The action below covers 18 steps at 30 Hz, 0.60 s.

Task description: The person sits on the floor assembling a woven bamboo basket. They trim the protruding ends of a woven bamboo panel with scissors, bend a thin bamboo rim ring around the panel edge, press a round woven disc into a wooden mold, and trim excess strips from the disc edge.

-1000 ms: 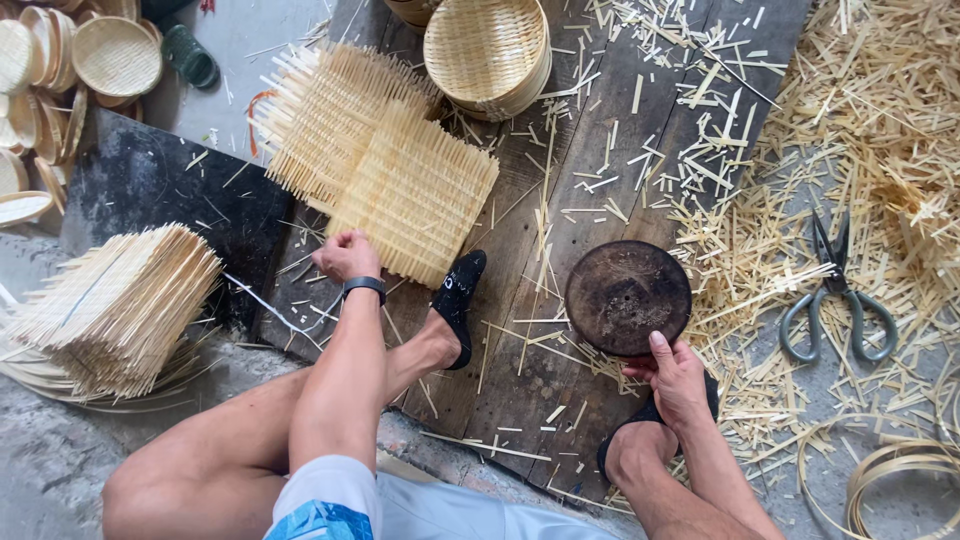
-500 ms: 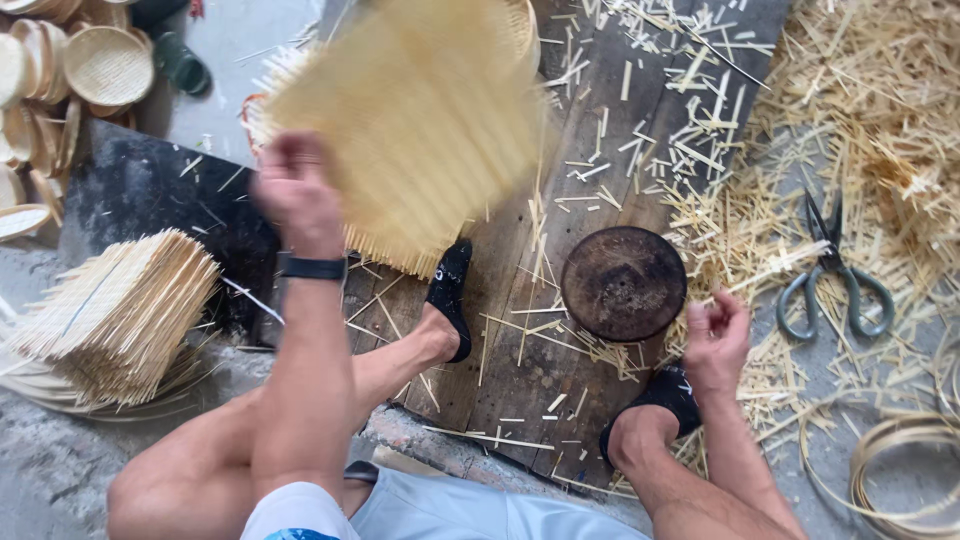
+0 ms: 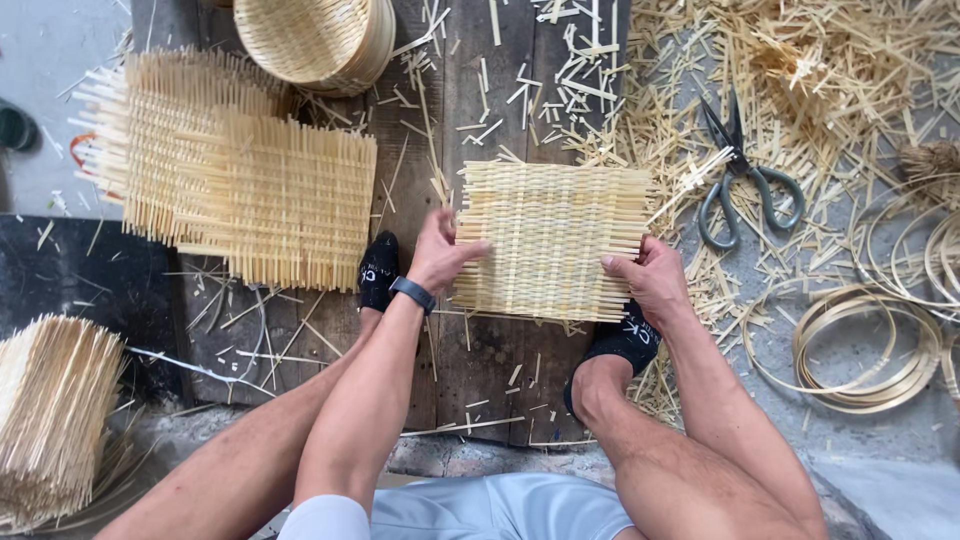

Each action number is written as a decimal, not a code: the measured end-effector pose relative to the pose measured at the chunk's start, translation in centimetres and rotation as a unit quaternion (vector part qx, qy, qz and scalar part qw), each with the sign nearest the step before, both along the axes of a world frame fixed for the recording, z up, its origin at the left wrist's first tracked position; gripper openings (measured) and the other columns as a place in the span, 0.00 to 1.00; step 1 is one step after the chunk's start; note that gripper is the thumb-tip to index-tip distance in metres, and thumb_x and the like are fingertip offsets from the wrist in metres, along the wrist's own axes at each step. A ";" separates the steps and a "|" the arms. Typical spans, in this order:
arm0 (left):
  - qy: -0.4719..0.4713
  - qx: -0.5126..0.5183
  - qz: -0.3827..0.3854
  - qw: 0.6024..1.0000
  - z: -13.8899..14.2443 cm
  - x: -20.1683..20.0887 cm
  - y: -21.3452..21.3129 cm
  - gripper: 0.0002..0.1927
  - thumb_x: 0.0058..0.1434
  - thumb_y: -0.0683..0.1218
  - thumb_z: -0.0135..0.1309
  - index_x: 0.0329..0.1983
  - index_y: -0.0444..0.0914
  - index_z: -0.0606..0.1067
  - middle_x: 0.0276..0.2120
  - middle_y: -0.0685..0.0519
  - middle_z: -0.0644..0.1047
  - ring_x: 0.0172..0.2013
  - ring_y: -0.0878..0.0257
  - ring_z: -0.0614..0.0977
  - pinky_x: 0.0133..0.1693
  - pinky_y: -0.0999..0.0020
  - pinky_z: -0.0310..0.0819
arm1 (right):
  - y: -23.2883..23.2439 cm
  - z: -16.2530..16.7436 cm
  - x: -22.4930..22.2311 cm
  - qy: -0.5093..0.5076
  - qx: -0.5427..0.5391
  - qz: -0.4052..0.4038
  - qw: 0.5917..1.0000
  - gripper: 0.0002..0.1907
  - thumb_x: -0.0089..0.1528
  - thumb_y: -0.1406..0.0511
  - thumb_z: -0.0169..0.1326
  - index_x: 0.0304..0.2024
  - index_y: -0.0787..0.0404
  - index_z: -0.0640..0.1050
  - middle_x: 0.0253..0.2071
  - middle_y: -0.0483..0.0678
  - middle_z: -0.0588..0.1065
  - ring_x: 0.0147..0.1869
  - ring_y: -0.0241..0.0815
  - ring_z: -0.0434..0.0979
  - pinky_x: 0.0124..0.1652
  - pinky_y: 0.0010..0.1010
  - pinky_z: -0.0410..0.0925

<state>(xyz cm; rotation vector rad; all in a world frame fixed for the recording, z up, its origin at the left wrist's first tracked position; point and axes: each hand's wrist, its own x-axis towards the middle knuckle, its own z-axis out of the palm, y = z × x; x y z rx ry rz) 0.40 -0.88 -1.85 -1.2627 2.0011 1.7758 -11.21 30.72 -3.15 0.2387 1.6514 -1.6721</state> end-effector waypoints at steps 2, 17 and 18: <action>0.028 0.087 0.015 0.996 -0.5 0.5 0.3 0.26 0.51 0.38 0.70 0.51 0.30 0.74 0.37 0.49 0.81 0.35 0.66 0.83 0.40 0.69 0.81 | 0.5 0.1 0.2 -0.009 -0.016 -0.010 1.000 0.19 0.56 0.73 0.64 0.50 0.69 0.77 0.44 0.52 0.81 0.42 0.37 0.81 0.44 0.29 0.76; -0.029 0.010 0.063 0.998 1.0 3.5 1.5 0.45 0.53 0.45 0.70 0.70 0.35 0.60 0.51 0.44 0.77 0.47 0.60 0.80 0.44 0.67 0.77 | 15.9 -0.2 2.5 0.315 0.392 -0.176 0.846 0.20 0.58 0.65 0.69 0.49 0.62 0.75 0.44 0.49 0.75 0.49 0.43 0.76 0.51 0.34 0.71; -0.036 0.023 0.108 0.993 1.5 4.1 0.7 0.45 0.55 0.46 0.69 0.71 0.36 0.58 0.51 0.48 0.77 0.47 0.62 0.81 0.43 0.67 0.80 | 19.3 -0.1 2.7 0.337 0.500 -0.157 0.783 0.25 0.56 0.63 0.73 0.48 0.62 0.74 0.47 0.51 0.73 0.53 0.49 0.73 0.54 0.39 0.67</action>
